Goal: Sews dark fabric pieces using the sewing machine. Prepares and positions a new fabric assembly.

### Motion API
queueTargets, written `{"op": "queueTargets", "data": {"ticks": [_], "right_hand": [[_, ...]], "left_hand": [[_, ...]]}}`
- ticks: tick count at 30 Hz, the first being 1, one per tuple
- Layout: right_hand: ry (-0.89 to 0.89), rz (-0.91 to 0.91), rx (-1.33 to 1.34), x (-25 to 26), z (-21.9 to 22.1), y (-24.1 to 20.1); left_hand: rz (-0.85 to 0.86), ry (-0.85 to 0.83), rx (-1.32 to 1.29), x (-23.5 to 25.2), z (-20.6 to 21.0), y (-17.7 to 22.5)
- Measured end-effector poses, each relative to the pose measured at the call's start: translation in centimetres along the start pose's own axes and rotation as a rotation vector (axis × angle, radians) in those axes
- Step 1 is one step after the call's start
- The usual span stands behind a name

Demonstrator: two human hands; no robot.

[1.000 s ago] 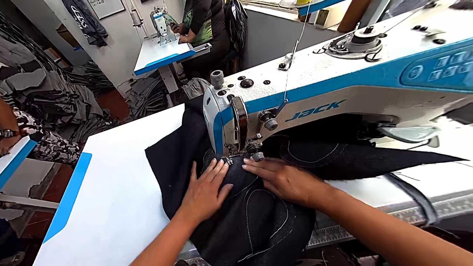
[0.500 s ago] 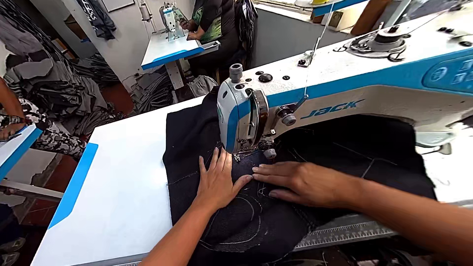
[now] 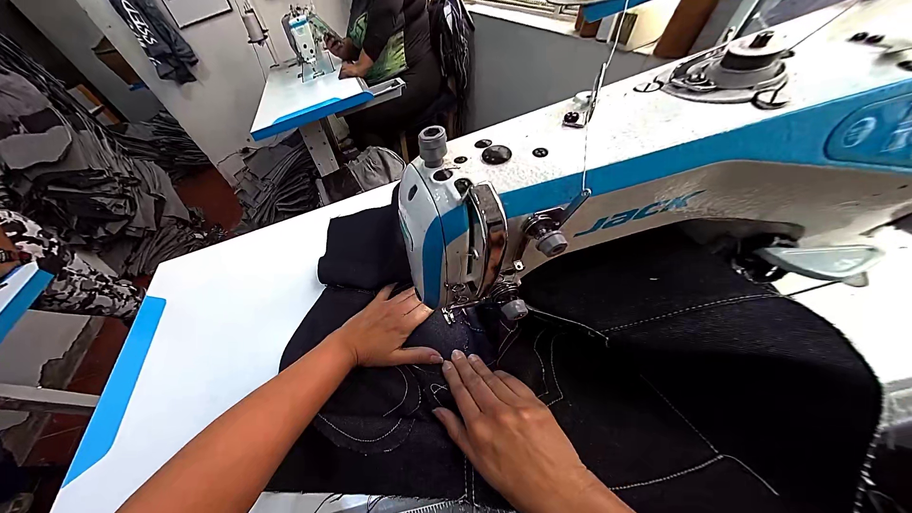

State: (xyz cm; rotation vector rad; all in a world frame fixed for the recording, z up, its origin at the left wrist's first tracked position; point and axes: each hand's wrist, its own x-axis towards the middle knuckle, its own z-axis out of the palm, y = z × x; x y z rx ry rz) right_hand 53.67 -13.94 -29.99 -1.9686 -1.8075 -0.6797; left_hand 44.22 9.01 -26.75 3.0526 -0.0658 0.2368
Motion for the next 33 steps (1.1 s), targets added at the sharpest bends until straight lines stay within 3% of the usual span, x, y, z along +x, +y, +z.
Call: {"op": "queueTargets", "data": {"ticks": [20,28,33], "right_hand": [[-0.05,-0.029,0.062,0.8,0.3,1.3],[-0.022,-0.055,0.145,1.4,1.1,3.5],[-0.035,-0.212,0.296,2.4,1.9,8.0]], "left_hand": [[-0.074,-0.028,-0.008,0.2,0.1,-0.5],[-0.226,-0.037,-0.011,0.1,0.1,-0.1],[-0.528,-0.004,0.009,-0.4,0.3,3.3]]}}
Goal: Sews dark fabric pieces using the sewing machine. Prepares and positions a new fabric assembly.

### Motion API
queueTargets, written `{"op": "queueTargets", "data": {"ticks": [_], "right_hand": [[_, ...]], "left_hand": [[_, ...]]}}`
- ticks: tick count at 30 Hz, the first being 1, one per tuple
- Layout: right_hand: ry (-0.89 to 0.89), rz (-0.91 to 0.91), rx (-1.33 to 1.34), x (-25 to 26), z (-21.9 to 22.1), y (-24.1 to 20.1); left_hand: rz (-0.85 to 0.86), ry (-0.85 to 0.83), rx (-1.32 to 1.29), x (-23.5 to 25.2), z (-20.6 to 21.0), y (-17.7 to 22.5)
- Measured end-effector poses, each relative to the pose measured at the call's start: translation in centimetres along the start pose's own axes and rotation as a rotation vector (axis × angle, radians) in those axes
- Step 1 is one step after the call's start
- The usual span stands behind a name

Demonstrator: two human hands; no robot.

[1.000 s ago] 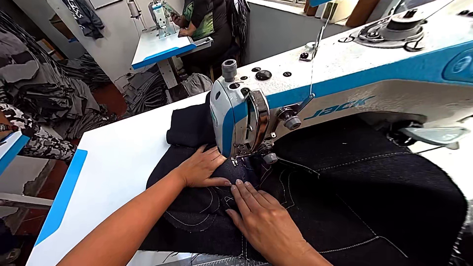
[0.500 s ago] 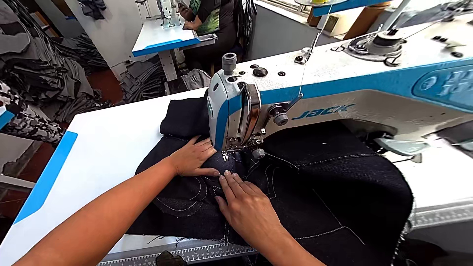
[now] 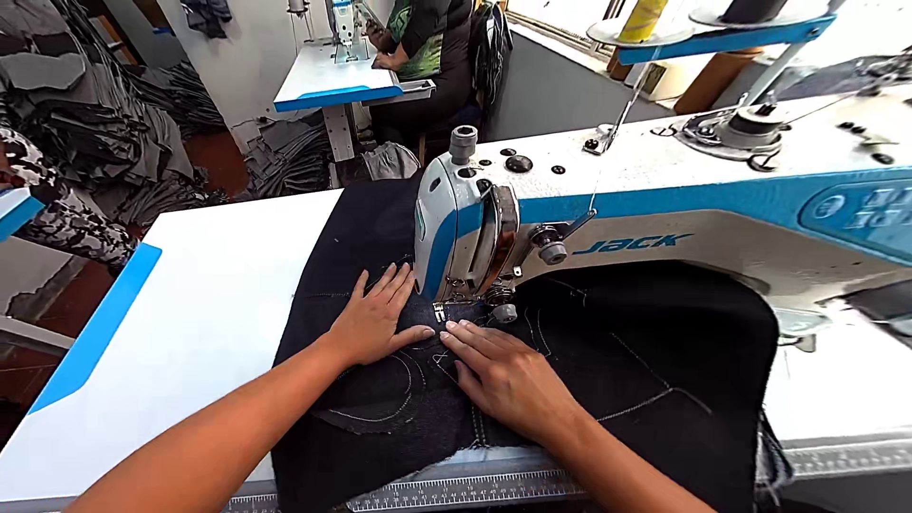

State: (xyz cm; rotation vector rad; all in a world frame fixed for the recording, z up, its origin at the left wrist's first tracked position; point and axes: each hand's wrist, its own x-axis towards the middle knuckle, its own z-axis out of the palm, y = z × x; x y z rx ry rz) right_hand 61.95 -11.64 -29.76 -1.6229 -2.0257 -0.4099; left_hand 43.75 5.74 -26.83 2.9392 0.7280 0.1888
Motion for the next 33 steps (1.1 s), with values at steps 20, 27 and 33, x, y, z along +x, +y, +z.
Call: {"op": "queueTargets", "data": {"ticks": [20,27,33], "right_hand": [[-0.046,0.186,0.011,1.7,3.0,-10.3],[-0.016,-0.17,0.41,0.1,1.4,-0.1],[-0.142,-0.241,0.302,1.5,-2.4,4.8]], "left_hand": [[0.61,-0.039,-0.048,3.1,-0.3,-5.3],[-0.045,-0.008,-0.042,-3.2,-0.1,1.2],[-0.342,-0.16,-0.059,-6.5,-0.6,5.9]]}}
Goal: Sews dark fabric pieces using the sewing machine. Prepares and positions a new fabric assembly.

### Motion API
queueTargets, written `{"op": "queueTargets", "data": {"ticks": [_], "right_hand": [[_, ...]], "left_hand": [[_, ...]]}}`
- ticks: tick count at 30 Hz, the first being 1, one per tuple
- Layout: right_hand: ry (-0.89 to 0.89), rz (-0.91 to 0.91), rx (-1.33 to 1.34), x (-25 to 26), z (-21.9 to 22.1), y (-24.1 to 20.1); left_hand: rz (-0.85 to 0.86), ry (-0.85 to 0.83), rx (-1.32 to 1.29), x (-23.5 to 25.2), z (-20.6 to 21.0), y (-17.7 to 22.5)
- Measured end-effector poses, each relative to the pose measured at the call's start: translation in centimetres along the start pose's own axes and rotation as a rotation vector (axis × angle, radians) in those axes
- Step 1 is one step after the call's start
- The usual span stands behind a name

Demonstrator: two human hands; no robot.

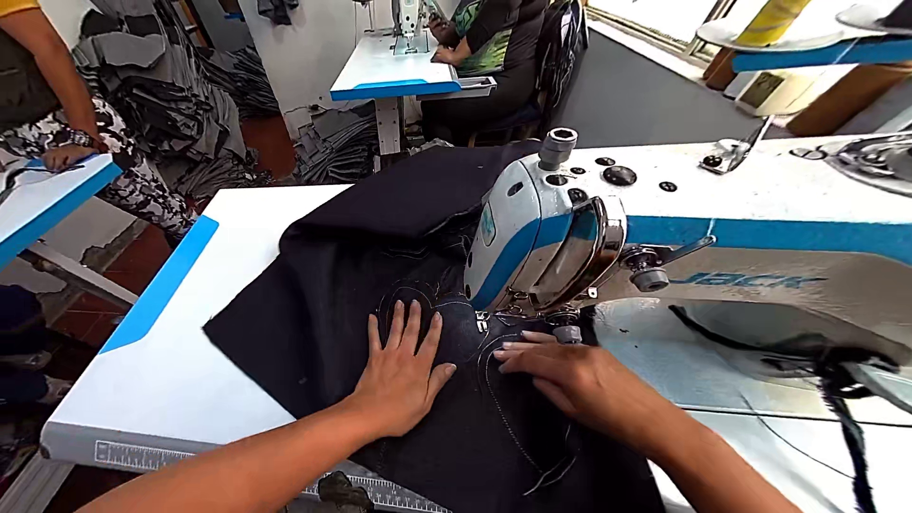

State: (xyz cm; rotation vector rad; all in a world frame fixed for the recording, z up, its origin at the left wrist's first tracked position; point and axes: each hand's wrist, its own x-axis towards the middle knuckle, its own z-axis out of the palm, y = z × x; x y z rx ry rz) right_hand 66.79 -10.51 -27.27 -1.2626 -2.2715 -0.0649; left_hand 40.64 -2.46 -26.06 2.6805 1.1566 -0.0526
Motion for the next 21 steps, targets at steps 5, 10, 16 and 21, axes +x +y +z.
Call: {"op": "queueTargets", "data": {"ticks": [5,10,16,21], "right_hand": [[0.127,0.351,0.006,2.1,2.8,-10.7],[0.132,0.366,-0.193,1.9,8.3,-13.5],[0.095,0.324,-0.244,0.8,7.6,-13.0],[0.115,0.27,-0.197,-0.4,6.7,-11.6]], "left_hand": [[0.22,-0.004,0.11,1.1,-3.3,-1.3],[0.859,0.065,0.039,6.0,-1.2,-7.4],[0.818,0.068,0.03,5.0,-0.5,-7.0],[0.705,0.097,0.05,3.6,0.1,-5.5]]}}
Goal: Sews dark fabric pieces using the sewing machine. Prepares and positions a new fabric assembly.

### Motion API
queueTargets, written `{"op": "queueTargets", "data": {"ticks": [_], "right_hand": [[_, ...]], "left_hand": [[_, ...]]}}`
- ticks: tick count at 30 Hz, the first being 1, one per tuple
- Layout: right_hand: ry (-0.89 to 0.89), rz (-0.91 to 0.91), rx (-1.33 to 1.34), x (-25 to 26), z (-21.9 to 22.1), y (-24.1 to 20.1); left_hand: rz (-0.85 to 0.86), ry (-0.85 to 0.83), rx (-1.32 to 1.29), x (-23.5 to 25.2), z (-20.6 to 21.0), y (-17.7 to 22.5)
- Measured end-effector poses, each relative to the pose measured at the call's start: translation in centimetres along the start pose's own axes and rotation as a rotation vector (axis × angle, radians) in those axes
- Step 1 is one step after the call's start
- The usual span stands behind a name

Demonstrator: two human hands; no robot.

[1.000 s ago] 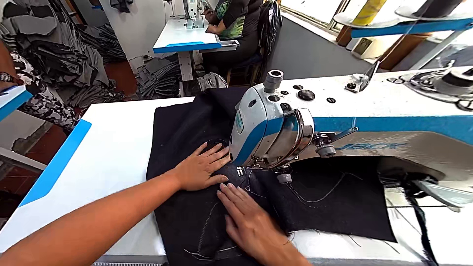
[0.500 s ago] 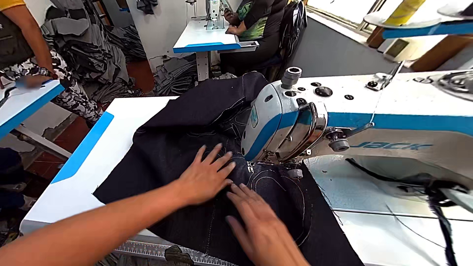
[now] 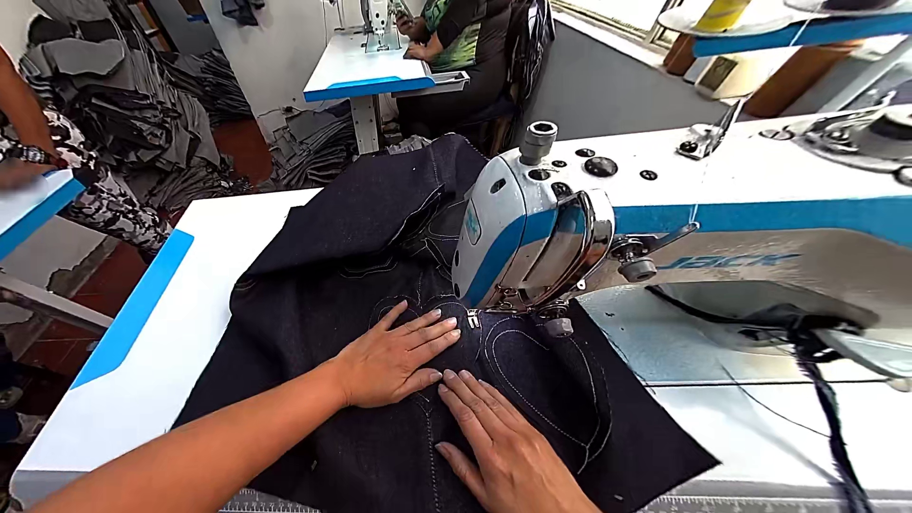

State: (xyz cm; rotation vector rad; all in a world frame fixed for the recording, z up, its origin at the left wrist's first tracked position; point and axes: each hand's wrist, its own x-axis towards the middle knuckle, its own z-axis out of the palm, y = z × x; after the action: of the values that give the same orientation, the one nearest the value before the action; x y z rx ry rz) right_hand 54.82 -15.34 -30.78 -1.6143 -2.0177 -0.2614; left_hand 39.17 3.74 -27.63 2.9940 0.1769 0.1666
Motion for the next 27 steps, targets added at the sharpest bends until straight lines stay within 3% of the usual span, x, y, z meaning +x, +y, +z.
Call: {"op": "queueTargets", "data": {"ticks": [5,8,17,27], "right_hand": [[0.011,-0.039,0.07,-0.1,-1.7,4.1],[0.008,-0.045,0.089,-0.5,-2.2,5.4],[0.079,0.028,0.073,-0.3,-1.5,5.8],[0.056,0.042,0.058,2.7,-0.7,9.4]], "left_hand": [[-0.4,-0.006,-0.049,1.0,0.6,6.0],[-0.538,-0.064,-0.066,1.8,0.5,8.1],[-0.627,-0.113,-0.092,3.6,-0.1,7.9],[-0.721,-0.013,-0.075,6.5,-0.6,5.1]]}}
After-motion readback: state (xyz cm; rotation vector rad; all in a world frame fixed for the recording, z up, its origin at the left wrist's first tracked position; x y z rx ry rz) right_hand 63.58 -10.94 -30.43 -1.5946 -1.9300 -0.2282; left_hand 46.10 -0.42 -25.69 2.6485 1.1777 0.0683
